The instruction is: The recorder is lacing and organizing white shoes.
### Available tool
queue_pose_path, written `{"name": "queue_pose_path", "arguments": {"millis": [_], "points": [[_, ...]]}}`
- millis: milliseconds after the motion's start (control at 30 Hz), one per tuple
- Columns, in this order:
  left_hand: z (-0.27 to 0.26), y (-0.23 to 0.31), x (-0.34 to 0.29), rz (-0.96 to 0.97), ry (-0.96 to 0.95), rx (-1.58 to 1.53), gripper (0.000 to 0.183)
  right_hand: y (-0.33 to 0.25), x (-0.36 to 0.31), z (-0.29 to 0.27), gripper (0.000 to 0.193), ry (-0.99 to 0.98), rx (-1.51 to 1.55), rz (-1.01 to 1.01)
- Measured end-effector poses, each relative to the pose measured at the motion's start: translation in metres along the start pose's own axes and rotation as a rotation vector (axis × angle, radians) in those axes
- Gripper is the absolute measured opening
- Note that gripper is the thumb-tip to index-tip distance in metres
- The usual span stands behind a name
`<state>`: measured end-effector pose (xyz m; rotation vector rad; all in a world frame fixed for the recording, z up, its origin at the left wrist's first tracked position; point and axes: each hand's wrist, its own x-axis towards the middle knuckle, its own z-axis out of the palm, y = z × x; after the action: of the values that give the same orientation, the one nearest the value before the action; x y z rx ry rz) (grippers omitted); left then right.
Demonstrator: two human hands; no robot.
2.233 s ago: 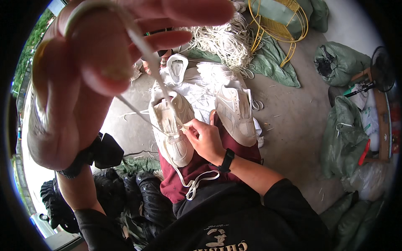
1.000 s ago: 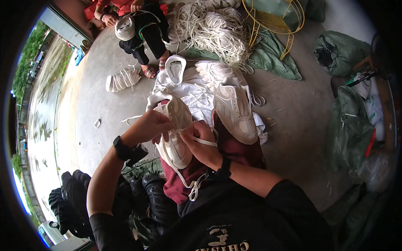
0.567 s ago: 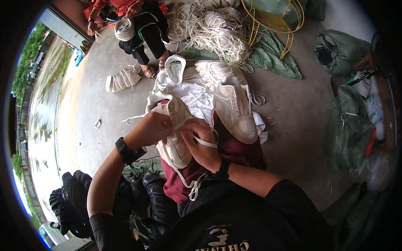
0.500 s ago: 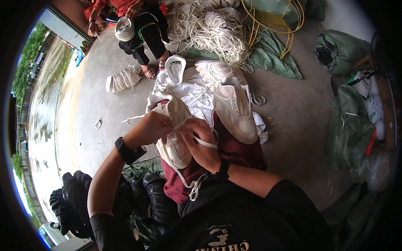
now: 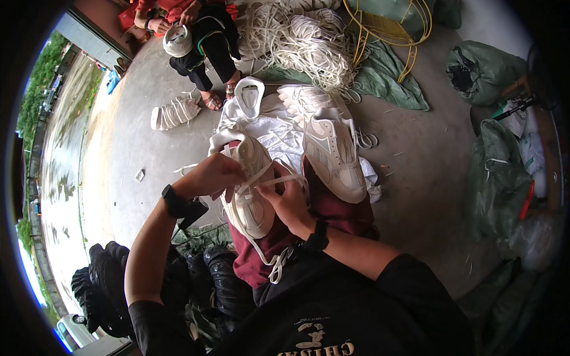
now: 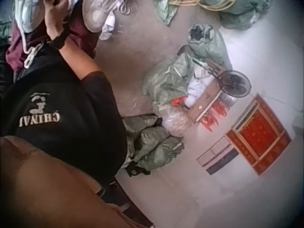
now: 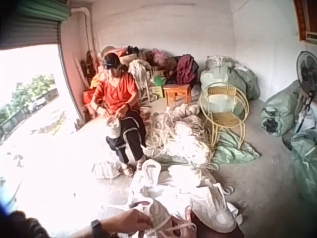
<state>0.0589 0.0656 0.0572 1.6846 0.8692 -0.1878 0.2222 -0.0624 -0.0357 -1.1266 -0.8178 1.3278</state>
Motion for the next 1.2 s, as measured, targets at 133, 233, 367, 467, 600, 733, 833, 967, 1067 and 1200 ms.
{"name": "queue_pose_path", "arguments": {"millis": [133, 233, 367, 467, 600, 733, 833, 967, 1067, 1200], "points": [[0.000, 0.002, 0.002, -0.023, -0.019, 0.007, 0.017, 0.010, -0.002, 0.000, 0.061, -0.003, -0.012, -0.013], [0.001, 0.006, 0.000, -0.064, -0.029, -0.004, 0.018, 0.007, -0.004, 0.005, 0.066, 0.030, -0.046, 0.007], [0.002, 0.012, 0.000, -0.065, -0.066, -0.014, 0.021, 0.016, -0.007, 0.011, 0.068, 0.057, -0.017, 0.042], [0.001, 0.011, -0.002, -0.078, -0.089, -0.026, 0.024, 0.013, -0.008, 0.012, 0.068, 0.055, -0.016, 0.017], [0.003, 0.012, 0.001, -0.061, -0.087, -0.019, 0.024, 0.007, -0.007, 0.006, 0.065, 0.025, 0.205, 0.087], [0.007, 0.020, 0.008, -0.061, -0.090, -0.012, 0.023, 0.001, -0.007, 0.001, 0.064, -0.008, 0.192, 0.087], [0.008, 0.025, 0.010, -0.066, -0.079, -0.009, 0.023, -0.001, -0.008, 0.005, 0.063, 0.057, 0.070, 0.019], [0.008, 0.023, 0.011, -0.092, -0.081, -0.010, 0.021, 0.004, -0.008, -0.002, 0.066, 0.041, 0.062, 0.026], [0.007, 0.020, 0.012, -0.091, -0.078, 0.013, 0.021, -0.003, -0.014, -0.007, 0.070, -0.028, -0.019, 0.017], [0.006, 0.022, 0.012, -0.086, -0.079, 0.013, 0.020, 0.017, -0.017, -0.003, 0.087, -0.108, -0.297, -0.130]]}}
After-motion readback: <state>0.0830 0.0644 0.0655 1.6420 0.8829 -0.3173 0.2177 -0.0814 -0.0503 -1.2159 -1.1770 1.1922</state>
